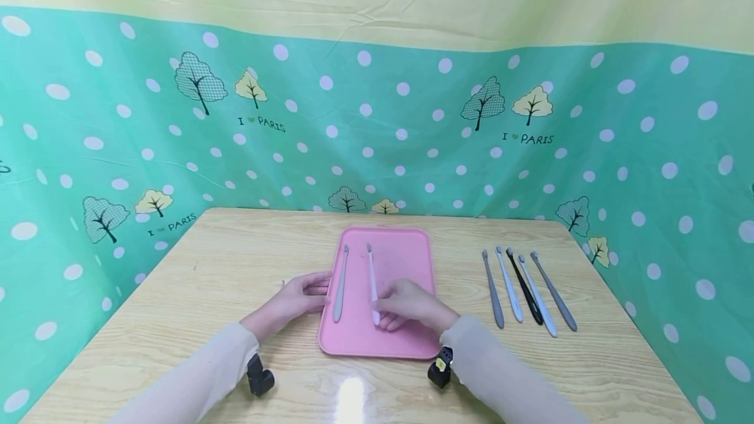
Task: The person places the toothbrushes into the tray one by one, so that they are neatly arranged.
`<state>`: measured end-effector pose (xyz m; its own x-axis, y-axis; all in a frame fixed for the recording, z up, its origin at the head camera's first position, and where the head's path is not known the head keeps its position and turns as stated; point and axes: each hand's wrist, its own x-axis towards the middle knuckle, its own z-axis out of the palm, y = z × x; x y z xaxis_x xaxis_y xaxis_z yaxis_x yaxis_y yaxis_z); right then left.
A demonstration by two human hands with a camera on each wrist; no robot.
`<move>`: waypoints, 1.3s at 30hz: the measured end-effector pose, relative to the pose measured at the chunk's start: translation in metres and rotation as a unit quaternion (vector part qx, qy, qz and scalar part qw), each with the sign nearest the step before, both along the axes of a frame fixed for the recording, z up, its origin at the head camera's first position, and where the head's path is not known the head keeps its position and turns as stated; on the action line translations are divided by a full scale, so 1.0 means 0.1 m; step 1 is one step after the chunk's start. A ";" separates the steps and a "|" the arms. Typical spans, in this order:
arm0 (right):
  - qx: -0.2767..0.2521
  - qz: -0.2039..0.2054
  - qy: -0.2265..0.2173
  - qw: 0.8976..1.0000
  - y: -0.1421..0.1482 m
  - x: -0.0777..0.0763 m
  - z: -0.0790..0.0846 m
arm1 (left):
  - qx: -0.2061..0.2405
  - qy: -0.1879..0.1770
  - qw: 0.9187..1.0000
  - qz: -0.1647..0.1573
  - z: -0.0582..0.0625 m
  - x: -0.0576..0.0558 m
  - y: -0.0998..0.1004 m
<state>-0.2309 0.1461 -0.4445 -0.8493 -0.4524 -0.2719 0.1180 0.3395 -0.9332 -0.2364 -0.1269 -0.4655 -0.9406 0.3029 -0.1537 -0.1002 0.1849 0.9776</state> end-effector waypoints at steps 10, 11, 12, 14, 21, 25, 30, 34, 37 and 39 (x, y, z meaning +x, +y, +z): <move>0.031 -0.004 0.007 0.999 -0.17 -0.02 0.00 | 0.009 0.001 1.000 -0.001 -0.01 0.00 0.00; 0.031 -0.004 0.006 1.000 -0.18 -0.03 -0.01 | 0.012 -0.001 1.000 0.001 -0.01 0.00 0.01; 0.030 -0.003 0.006 1.000 -0.20 -0.04 -0.01 | 0.014 -0.001 1.000 0.001 -0.01 0.00 0.01; 0.026 0.000 0.002 1.000 -0.22 -0.06 -0.03 | 0.015 0.001 1.000 0.001 -0.01 0.00 0.01; 0.017 0.004 -0.008 1.000 -0.31 -0.10 -0.10 | 0.017 0.000 1.000 -0.002 0.00 0.00 0.01; 0.022 0.001 -0.006 1.000 -0.35 -0.11 -0.12 | 0.014 0.002 1.000 -0.002 0.00 0.01 0.00; 0.019 0.002 -0.015 1.000 -0.37 -0.12 -0.12 | 0.008 0.002 1.000 0.001 0.00 0.02 0.00; 0.023 0.002 -0.018 1.000 -0.37 -0.14 -0.11 | 0.012 0.001 1.000 0.002 -0.01 0.01 0.00; 0.025 0.001 -0.019 1.000 -0.38 -0.15 -0.12 | 0.014 0.000 1.000 0.001 -0.01 0.00 0.00; 0.026 0.000 -0.020 0.999 -0.38 -0.15 -0.12 | 0.013 0.000 1.000 0.001 0.00 0.00 0.00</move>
